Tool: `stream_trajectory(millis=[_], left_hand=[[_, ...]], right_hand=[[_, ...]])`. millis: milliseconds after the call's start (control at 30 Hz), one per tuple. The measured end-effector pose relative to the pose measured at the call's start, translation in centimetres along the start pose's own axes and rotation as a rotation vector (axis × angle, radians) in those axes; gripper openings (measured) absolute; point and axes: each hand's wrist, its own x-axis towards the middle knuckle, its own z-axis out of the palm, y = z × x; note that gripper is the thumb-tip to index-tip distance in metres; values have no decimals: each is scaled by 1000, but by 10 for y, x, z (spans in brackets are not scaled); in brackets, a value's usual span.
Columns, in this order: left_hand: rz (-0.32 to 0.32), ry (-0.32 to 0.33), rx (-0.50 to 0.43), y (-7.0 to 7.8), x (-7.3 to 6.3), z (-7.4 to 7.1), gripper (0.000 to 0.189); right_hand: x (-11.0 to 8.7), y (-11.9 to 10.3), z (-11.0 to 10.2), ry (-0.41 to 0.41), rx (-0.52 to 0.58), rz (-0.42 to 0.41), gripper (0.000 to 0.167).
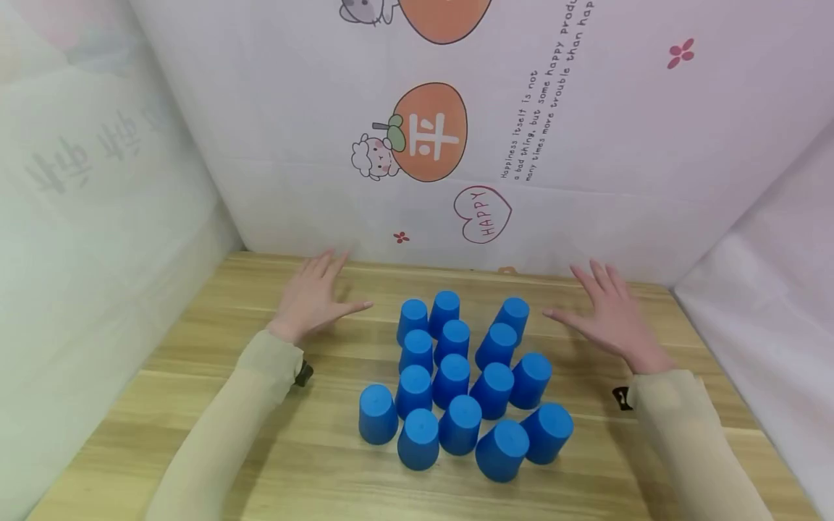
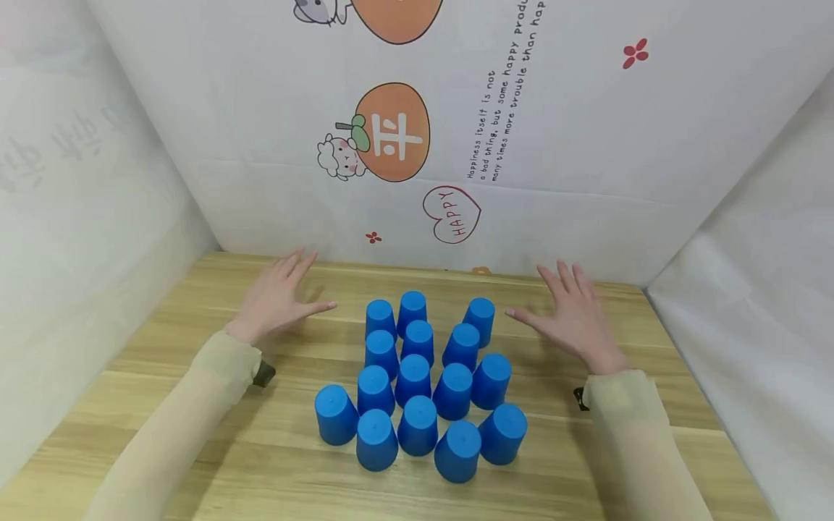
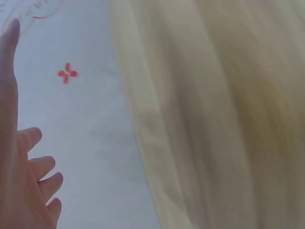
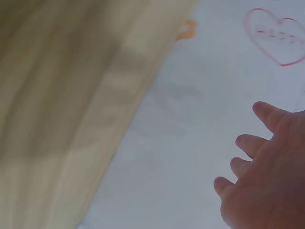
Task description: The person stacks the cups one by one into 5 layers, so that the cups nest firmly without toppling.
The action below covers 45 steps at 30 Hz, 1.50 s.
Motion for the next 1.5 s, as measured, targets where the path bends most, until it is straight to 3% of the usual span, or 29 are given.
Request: stream_trajectory(millis=[300, 567, 867, 1000, 1333, 1500], left_hand=[[-56, 43, -430, 33, 5, -17, 107], [-91, 75, -749, 53, 1, -14, 90], [-63, 20, -883, 68, -3, 7, 80], [-40, 0, -911, 74, -4, 16, 77], [-14, -84, -986, 85, -5, 29, 65], [-5, -101, -941, 85, -3, 36, 56]], right_hand=[[19, -52, -28, 3, 366, -3, 97], [43, -96, -30, -14, 584, -70, 83], [67, -126, -12, -153, 688, -17, 77], [74, -135, 0, -193, 705, -38, 72], [78, -150, 22, -320, 596, -137, 60], [80, -155, 28, -386, 530, -147, 54]])
